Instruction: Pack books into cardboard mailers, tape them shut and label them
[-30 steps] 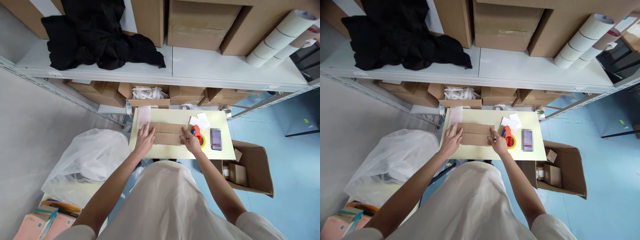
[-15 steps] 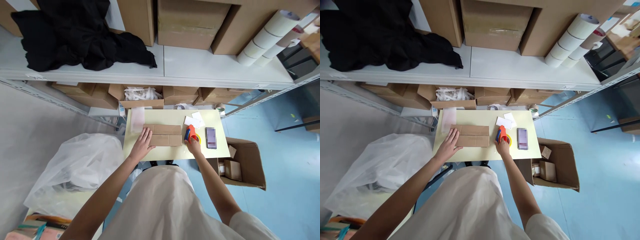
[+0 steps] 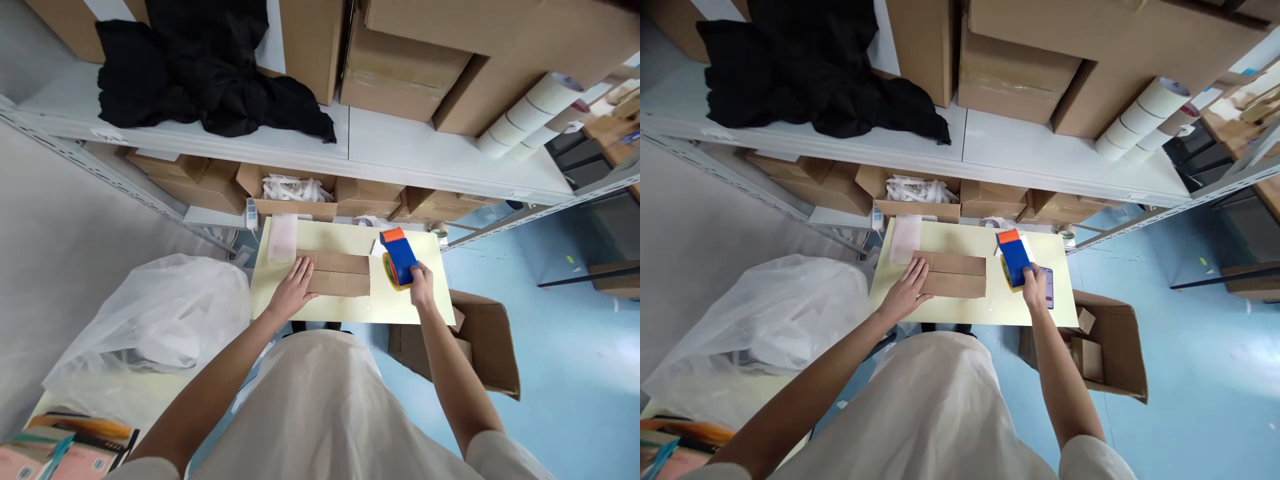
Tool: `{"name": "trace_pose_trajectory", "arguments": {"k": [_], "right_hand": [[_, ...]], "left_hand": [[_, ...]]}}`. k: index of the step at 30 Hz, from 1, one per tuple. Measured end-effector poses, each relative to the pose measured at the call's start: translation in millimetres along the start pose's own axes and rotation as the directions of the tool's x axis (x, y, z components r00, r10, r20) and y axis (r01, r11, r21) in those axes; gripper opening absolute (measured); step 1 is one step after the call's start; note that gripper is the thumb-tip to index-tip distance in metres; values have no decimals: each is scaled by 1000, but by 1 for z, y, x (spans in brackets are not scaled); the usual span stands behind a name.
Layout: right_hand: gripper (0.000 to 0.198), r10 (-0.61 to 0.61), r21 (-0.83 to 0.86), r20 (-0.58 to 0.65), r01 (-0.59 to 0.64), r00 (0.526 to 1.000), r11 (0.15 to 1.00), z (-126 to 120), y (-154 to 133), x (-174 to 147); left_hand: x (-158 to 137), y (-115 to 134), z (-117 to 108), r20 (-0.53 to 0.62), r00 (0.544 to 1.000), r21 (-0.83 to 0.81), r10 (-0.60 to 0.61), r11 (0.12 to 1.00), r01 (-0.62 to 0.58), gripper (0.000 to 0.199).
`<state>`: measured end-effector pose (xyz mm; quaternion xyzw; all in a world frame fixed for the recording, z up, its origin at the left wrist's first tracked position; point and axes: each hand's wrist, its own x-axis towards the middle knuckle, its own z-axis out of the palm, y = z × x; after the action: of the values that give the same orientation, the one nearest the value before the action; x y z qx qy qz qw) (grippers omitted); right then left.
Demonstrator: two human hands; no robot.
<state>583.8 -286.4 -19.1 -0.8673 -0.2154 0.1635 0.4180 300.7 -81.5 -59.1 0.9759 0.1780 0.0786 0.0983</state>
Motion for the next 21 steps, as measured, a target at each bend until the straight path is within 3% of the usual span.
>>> {"name": "trace_pose_trajectory", "arguments": {"k": [2,3,7,9,11,16,19,21], "right_hand": [[42,-93,187,43,84,995,979,-6,-33,4],[46,-123,239,134,88,983,967,-4,-49,6],[51,-176,264,498,44,849,964,16,-96,13],[50,-161,205,594,46,788,978,25,-103,16],[49,-139,163,636,44,759,986,29,-102,19],[51,-120,154,645,25,754,988,26,-95,26],[52,-120,159,649,20,751,987,25,-91,27],[51,-130,178,646,16,752,984,24,-88,27]], "left_hand": [[-1,1,-1,-5,1000,15,-3,1000,3,72],[-1,1,-2,-5,1000,20,-3,1000,3,72],[-5,4,-4,4,1000,18,2,1000,-2,74],[-8,5,-5,9,1000,0,-5,1000,5,75],[-10,7,-6,20,1000,-30,-24,999,24,73],[-7,14,-18,15,990,-203,-138,970,138,76],[8,20,-28,-48,960,-481,-276,848,220,65],[25,24,-34,-1,912,-714,-411,639,287,60]]}}
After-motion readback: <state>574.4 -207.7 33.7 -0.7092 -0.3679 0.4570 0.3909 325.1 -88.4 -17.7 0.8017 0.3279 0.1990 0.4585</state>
